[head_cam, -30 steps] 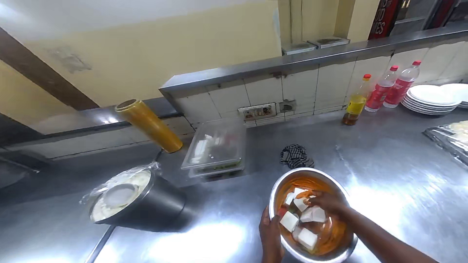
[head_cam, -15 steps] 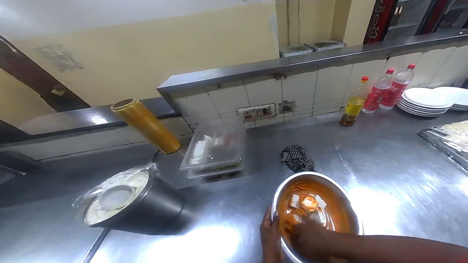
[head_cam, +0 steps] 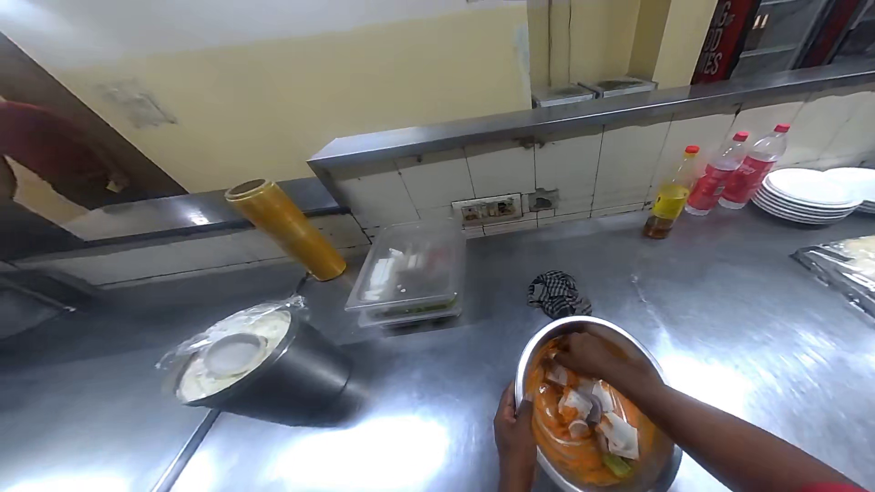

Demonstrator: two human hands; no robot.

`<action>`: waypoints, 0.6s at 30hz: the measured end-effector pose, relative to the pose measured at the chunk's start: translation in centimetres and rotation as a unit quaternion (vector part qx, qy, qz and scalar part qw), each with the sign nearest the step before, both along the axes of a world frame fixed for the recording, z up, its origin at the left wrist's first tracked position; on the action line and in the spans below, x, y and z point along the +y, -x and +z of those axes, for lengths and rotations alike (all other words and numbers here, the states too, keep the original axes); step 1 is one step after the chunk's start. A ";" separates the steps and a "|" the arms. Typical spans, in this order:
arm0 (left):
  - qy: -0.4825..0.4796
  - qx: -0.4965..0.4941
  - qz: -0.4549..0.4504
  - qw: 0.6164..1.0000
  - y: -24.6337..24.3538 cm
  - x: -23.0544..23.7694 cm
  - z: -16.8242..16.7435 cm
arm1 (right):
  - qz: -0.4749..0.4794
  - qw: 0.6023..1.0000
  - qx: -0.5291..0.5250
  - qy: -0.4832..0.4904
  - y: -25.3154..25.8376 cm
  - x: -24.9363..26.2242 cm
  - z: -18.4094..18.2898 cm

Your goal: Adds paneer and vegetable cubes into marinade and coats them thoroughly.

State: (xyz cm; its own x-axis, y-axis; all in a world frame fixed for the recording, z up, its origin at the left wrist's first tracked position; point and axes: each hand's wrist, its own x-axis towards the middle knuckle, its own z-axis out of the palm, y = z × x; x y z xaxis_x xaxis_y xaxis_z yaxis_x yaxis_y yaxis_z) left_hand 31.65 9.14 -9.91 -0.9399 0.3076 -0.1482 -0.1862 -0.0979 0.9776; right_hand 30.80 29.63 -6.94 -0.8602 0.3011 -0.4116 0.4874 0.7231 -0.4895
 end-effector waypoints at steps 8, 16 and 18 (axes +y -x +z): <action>0.019 0.040 -0.019 0.999 0.4 0.3 0.2 | 0.353 0.931 -0.056 -0.070 0.4 -5.1 0.6; 0.033 0.020 0.039 0.998 0.2 0.0 -0.3 | -0.007 0.995 -0.075 0.066 -5.6 3.7 -2.3; 0.033 0.013 0.050 0.998 0.3 0.2 0.0 | -0.124 0.977 -0.073 0.157 -8.4 2.9 -3.6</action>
